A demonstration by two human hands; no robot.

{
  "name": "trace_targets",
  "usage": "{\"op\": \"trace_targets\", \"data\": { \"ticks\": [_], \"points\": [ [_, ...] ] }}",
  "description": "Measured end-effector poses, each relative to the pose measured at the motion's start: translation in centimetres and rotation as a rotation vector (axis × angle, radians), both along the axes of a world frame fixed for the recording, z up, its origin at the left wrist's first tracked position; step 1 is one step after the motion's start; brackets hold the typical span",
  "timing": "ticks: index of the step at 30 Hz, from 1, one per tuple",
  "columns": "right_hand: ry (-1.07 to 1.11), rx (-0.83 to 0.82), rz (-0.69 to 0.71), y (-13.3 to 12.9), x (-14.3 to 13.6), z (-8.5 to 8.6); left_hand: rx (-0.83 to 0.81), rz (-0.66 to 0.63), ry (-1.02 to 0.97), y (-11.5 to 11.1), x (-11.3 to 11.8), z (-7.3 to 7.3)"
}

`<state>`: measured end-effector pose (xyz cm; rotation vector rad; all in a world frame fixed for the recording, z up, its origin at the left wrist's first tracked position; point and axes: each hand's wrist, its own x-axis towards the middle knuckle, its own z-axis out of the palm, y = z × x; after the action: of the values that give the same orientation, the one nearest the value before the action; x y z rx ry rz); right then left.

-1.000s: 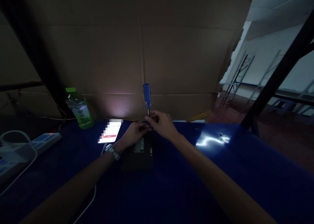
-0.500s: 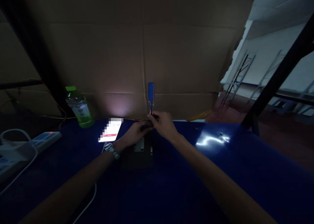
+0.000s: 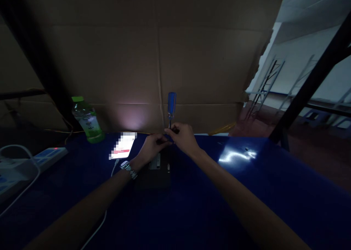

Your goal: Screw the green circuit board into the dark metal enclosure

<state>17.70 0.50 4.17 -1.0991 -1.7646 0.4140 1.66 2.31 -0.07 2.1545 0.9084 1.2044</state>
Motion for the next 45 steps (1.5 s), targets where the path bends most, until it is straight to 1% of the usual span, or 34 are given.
{"op": "trace_targets", "data": {
  "ticks": [4, 6, 8, 12, 14, 16, 18, 22, 24, 25, 27, 30, 32, 34, 36, 39, 41, 43, 45],
  "points": [
    [0.007, -0.069, 0.142, -0.2, 0.0, 0.4, 0.013, -0.138, 0.076, 0.0, -0.5, 0.2],
    [-0.005, -0.072, 0.188, -0.4, 0.0, 0.6, -0.010, -0.181, 0.101, 0.0, -0.8, 0.2],
    [-0.020, -0.045, 0.168, -0.4, -0.2, 0.5, -0.023, -0.152, 0.099, 0.0, -0.9, 0.2],
    [0.059, -0.038, 0.039, -0.2, -0.3, -0.1, 0.014, -0.021, 0.054, 0.1, -0.4, -0.2],
    [0.103, -0.056, 0.019, 0.0, -0.4, -0.3, 0.021, 0.010, 0.032, 0.2, -0.1, -0.3],
    [0.098, -0.053, 0.035, 0.0, -0.4, -0.3, 0.025, 0.026, 0.012, 0.2, 0.2, -0.4],
    [0.062, -0.036, 0.073, -0.1, -0.4, -0.2, 0.041, 0.010, 0.016, 0.2, 0.2, -0.3],
    [0.031, -0.043, 0.127, -0.4, -0.5, 0.0, 0.047, -0.148, 0.069, 0.2, -0.5, 0.1],
    [0.025, -0.060, 0.142, -0.5, -0.5, 0.0, 0.015, -0.191, 0.072, 0.2, -0.8, 0.2],
    [0.019, -0.060, 0.140, -0.5, -0.5, 0.0, 0.003, -0.183, 0.066, 0.2, -0.9, 0.2],
    [0.018, -0.051, 0.115, -0.5, -0.5, -0.1, 0.003, -0.129, 0.046, 0.1, -0.9, 0.2],
    [0.079, -0.070, 0.073, -0.2, -0.5, -0.4, 0.025, -0.048, 0.005, 0.0, -0.6, 0.1],
    [0.131, -0.098, 0.071, 0.0, -0.4, -0.5, 0.027, -0.011, -0.012, 0.0, -0.3, 0.0],
    [0.123, -0.096, 0.076, 0.1, -0.4, -0.6, 0.022, 0.013, -0.022, 0.0, -0.1, -0.1],
    [0.064, -0.067, 0.090, 0.1, -0.3, -0.5, 0.030, -0.001, -0.018, 0.1, -0.2, 0.0],
    [-0.002, -0.033, 0.121, 0.0, -0.2, -0.4, 0.035, -0.111, 0.025, 0.3, -0.6, 0.1],
    [-0.019, -0.029, 0.127, -0.2, -0.2, -0.3, -0.003, -0.166, 0.056, 0.3, -0.9, 0.2],
    [-0.036, -0.022, 0.117, -0.3, -0.3, -0.3, -0.045, -0.168, 0.062, 0.2, -1.1, 0.1],
    [-0.035, -0.010, 0.104, -0.4, -0.4, -0.4, -0.052, -0.117, 0.047, 0.2, -1.0, 0.0]
  ]
}}
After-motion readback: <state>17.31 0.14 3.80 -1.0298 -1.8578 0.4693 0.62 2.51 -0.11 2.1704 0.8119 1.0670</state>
